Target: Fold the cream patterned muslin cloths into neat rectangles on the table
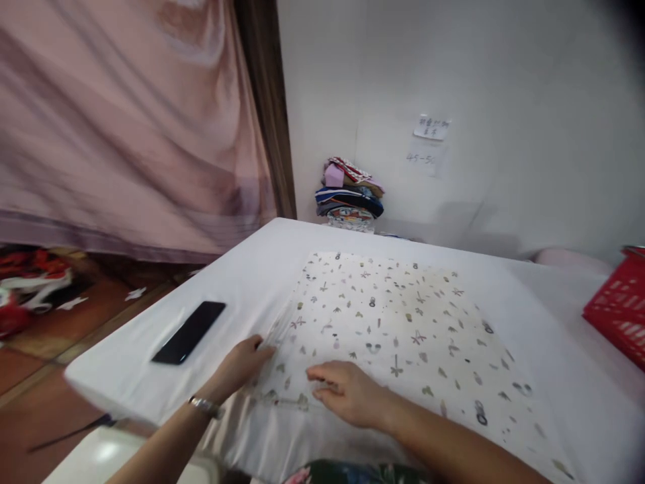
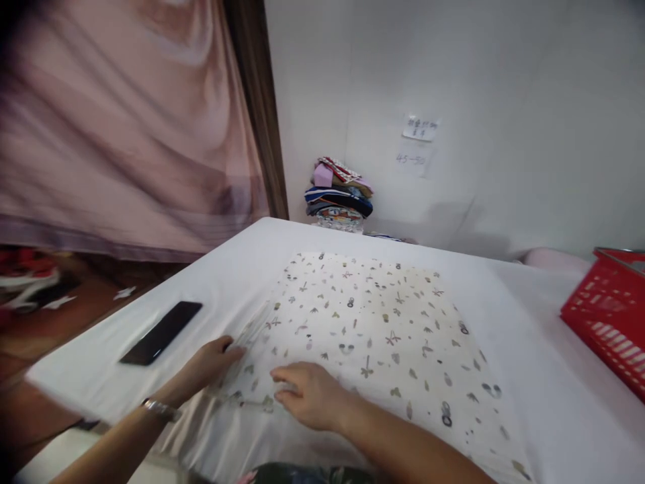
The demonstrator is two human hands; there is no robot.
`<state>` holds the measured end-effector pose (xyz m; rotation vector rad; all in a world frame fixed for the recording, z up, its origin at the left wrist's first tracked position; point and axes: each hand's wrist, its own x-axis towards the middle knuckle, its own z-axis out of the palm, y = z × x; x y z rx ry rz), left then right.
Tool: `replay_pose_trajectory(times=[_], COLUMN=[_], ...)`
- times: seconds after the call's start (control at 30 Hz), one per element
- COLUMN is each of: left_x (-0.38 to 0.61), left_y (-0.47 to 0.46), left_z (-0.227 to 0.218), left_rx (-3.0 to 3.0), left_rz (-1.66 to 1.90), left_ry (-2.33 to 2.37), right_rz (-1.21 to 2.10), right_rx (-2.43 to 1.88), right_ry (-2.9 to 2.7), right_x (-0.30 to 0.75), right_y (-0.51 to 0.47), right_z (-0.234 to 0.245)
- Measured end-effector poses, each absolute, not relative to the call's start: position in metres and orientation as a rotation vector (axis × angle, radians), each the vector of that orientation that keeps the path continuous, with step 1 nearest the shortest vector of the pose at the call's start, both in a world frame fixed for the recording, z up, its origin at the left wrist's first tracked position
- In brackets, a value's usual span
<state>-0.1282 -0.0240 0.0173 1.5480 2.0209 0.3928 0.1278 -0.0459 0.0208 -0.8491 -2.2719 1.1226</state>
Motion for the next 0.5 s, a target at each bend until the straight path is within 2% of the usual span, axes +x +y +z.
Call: replay_pose_trajectory(times=[0.13,0.5], left_x=[-0.126,-0.117], left_y=[-0.028,-0.036], left_z=[0.023,0.035], left_rx=[1.311,0.791], left_rz=[0.555,0.819], left_ry=[1.843,1.378], right_rz=[1.220,0.587], right_rx=[-0.968,-1.134], right_ry=[-2.196,-2.623], right_x=[0.092,0.037], right_y=[-0.041,-0.054], right_z=[0.017,0.026])
